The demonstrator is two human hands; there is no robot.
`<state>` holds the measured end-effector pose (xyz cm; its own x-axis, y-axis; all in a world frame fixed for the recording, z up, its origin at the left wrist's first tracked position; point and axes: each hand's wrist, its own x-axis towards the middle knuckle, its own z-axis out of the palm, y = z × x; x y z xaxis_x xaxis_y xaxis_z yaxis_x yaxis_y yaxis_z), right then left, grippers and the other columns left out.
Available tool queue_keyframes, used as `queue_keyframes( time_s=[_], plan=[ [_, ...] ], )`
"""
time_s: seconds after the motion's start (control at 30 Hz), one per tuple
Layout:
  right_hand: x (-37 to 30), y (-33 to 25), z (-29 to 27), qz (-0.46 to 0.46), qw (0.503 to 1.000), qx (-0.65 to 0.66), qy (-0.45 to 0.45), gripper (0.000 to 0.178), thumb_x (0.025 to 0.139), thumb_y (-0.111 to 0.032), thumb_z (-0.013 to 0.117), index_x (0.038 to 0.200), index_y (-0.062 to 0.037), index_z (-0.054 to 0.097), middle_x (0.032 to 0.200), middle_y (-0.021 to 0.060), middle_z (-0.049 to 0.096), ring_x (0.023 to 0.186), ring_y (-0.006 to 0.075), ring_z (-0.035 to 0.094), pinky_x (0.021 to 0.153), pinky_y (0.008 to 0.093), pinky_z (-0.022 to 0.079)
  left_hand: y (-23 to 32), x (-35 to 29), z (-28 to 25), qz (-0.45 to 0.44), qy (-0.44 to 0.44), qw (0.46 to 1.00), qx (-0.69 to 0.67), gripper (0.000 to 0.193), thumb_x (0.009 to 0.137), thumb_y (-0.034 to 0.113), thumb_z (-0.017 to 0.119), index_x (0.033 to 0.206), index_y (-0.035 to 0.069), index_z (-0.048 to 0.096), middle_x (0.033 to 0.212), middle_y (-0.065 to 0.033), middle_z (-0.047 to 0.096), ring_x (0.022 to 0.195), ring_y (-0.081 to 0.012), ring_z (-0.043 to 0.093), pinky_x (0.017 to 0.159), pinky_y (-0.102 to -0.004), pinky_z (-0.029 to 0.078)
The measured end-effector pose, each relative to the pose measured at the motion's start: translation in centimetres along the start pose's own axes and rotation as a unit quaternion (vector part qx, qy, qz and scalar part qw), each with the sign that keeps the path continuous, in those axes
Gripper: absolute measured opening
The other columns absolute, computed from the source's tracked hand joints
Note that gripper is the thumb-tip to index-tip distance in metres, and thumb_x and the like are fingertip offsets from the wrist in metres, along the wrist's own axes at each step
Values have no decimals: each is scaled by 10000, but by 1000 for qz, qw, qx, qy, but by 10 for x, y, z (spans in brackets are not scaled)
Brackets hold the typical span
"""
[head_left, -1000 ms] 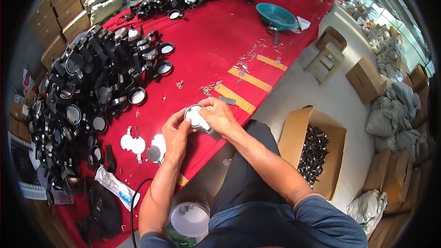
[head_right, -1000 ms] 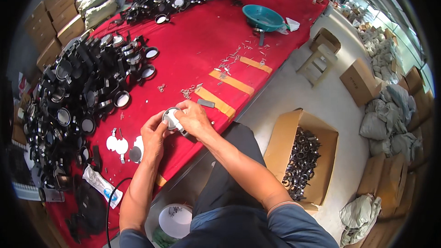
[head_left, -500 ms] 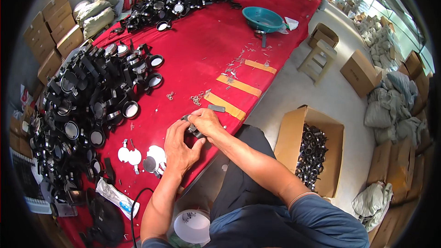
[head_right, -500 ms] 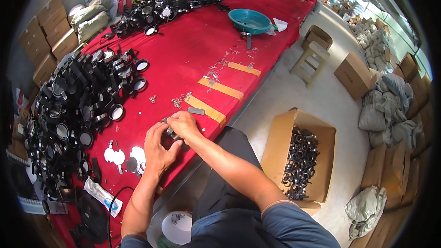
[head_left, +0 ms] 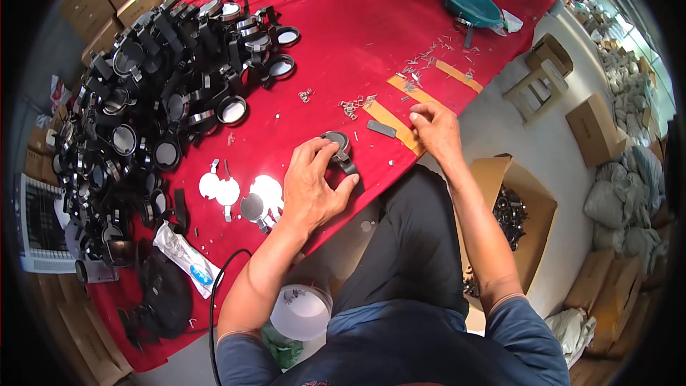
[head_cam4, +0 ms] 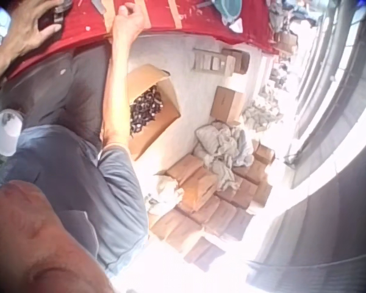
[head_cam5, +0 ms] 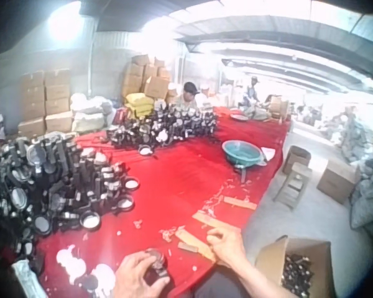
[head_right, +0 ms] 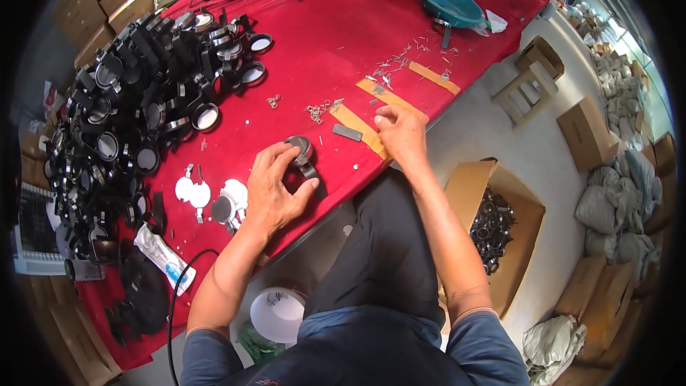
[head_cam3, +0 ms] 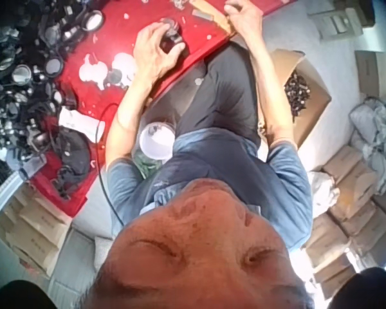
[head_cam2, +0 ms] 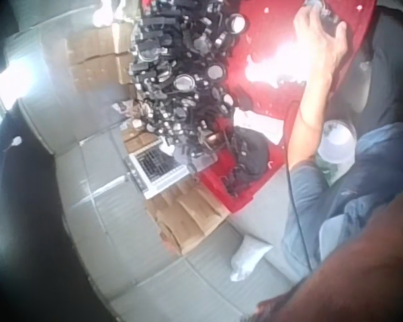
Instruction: Assembling circular plastic housing components by inserting gaskets and small internal parts.
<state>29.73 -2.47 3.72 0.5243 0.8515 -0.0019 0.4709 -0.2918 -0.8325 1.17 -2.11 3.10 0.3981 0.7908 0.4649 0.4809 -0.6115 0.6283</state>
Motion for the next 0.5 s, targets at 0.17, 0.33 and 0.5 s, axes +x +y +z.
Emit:
queue_keyframes(
  time_s=[0.17,0.33,0.5],
  plan=[
    [3,2,2,-77,993,-71,-45,253,948,-163,736,1146,-19,800,1044,187,807,971,291,785,916,401,587,0,1,-2,6,-2,1000,0,571,724,200,905,1221,-4,714,1266,-174,650,1211,-375,630,1021,-456,552],
    [21,-15,17,-147,981,-124,1,250,918,-122,733,1133,-14,801,1040,221,786,970,338,780,907,429,588,0,1,-5,1,-10,1000,-11,582,712,202,908,1218,-8,710,1261,-185,662,1202,-385,641,1023,-463,547],
    [55,-15,31,-236,959,-157,-20,228,920,-122,734,1112,-22,805,1038,212,779,1000,372,758,920,469,583,3,3,-6,-2,-14,1000,-19,586,706,196,912,1216,-9,708,1253,-184,660,1194,-380,642,1019,-458,548]
  ],
)
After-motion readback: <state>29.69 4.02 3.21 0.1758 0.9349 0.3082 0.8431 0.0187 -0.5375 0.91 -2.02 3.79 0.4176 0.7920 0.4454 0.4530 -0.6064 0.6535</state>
